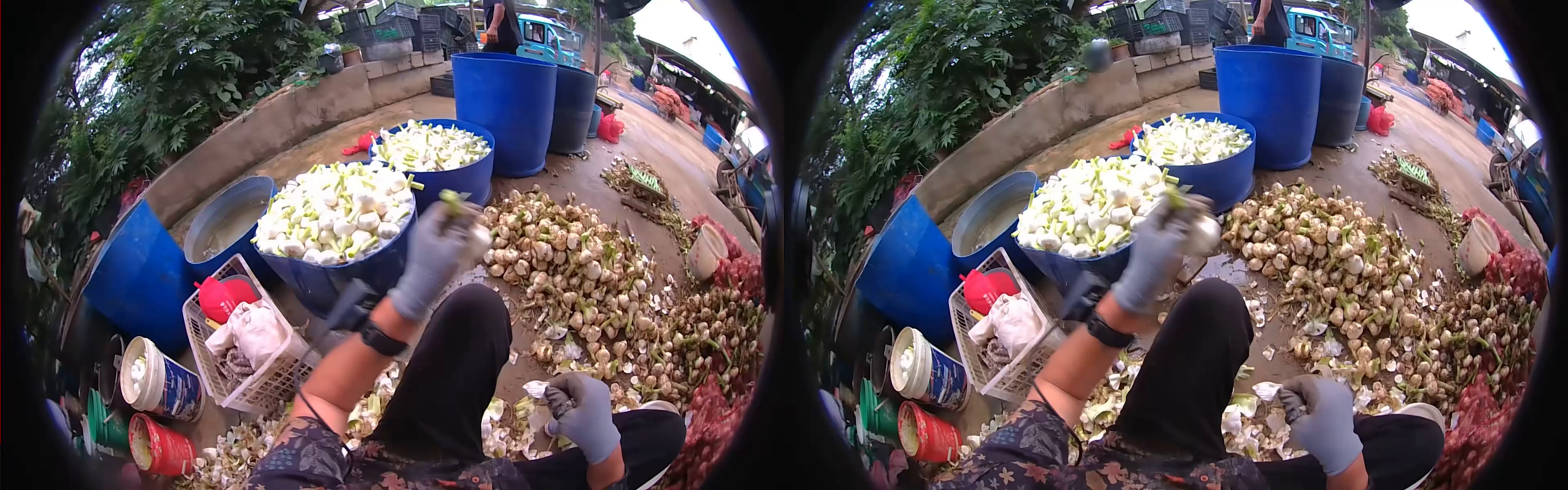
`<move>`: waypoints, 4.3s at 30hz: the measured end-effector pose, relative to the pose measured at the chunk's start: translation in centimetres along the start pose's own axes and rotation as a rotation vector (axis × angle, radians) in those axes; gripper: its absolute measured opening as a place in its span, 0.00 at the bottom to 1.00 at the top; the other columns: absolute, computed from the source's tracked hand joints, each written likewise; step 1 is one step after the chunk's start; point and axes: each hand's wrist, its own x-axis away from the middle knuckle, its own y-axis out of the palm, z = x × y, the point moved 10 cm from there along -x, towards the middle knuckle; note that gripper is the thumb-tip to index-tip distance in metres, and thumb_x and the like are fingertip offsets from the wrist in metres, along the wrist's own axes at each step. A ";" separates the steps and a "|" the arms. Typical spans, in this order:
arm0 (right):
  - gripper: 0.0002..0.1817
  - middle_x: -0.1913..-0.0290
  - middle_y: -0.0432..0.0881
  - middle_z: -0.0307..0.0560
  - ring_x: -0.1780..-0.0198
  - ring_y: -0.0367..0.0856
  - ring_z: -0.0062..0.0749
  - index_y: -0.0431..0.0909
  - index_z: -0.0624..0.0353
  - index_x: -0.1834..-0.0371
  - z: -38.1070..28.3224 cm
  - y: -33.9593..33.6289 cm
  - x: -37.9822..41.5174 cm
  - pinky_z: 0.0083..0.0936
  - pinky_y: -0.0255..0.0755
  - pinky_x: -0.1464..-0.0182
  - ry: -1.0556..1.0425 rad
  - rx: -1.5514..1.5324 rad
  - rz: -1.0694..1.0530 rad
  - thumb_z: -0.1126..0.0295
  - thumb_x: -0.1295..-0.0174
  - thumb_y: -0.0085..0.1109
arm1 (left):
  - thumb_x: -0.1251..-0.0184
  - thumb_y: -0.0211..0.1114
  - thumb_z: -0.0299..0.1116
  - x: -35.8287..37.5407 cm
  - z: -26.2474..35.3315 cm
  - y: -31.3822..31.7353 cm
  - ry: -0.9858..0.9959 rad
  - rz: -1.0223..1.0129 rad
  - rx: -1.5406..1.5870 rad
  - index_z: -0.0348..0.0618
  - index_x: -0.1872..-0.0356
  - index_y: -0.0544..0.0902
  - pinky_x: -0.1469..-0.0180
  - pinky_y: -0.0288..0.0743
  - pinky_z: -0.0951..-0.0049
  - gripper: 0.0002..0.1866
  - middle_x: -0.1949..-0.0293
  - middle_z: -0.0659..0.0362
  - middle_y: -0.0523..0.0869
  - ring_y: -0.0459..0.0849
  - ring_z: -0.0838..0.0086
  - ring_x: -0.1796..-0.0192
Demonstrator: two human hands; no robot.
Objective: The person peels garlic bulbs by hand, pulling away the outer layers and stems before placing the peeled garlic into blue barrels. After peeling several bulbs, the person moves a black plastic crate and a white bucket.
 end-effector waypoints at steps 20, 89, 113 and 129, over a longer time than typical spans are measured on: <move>0.34 0.72 0.76 0.52 0.68 0.77 0.51 0.76 0.48 0.38 -1.4 0.5 -1.0 0.45 0.71 0.63 -0.170 0.336 0.004 0.77 0.56 0.58 | 0.39 0.70 0.36 -13.6 8.2 6.2 0.440 -0.110 -0.813 0.43 0.24 0.52 0.41 0.74 0.57 0.46 0.47 0.38 0.81 0.81 0.46 0.43; 0.14 0.77 0.77 0.38 0.80 0.70 0.19 0.81 0.57 0.63 36.9 19.4 -1.2 0.19 0.63 0.79 0.832 -0.970 -0.049 0.63 0.26 0.49 | 0.35 0.68 0.34 18.1 -34.9 22.7 -0.670 -1.024 -0.090 0.43 0.29 0.69 0.38 0.69 0.74 0.33 0.41 0.59 0.80 0.77 0.79 0.44; 0.17 0.65 0.83 0.63 0.71 0.79 0.37 0.79 0.70 0.57 35.6 11.0 -4.6 0.32 0.74 0.64 0.453 -0.031 0.207 0.69 0.43 0.70 | 0.28 0.54 0.60 18.2 -36.6 23.1 -1.308 -0.571 0.578 0.42 0.36 0.71 0.72 0.75 0.81 0.34 0.58 0.55 0.84 0.84 0.74 0.70; 0.08 0.61 0.85 0.45 0.63 0.84 0.26 0.81 0.68 0.58 35.0 16.5 -2.8 0.22 0.78 0.58 0.802 -0.902 0.033 0.76 0.31 0.54 | 0.35 0.69 0.36 12.6 -35.0 22.4 -0.719 -0.658 -0.072 0.38 0.35 0.73 0.54 0.78 0.78 0.29 0.48 0.61 0.81 0.81 0.79 0.52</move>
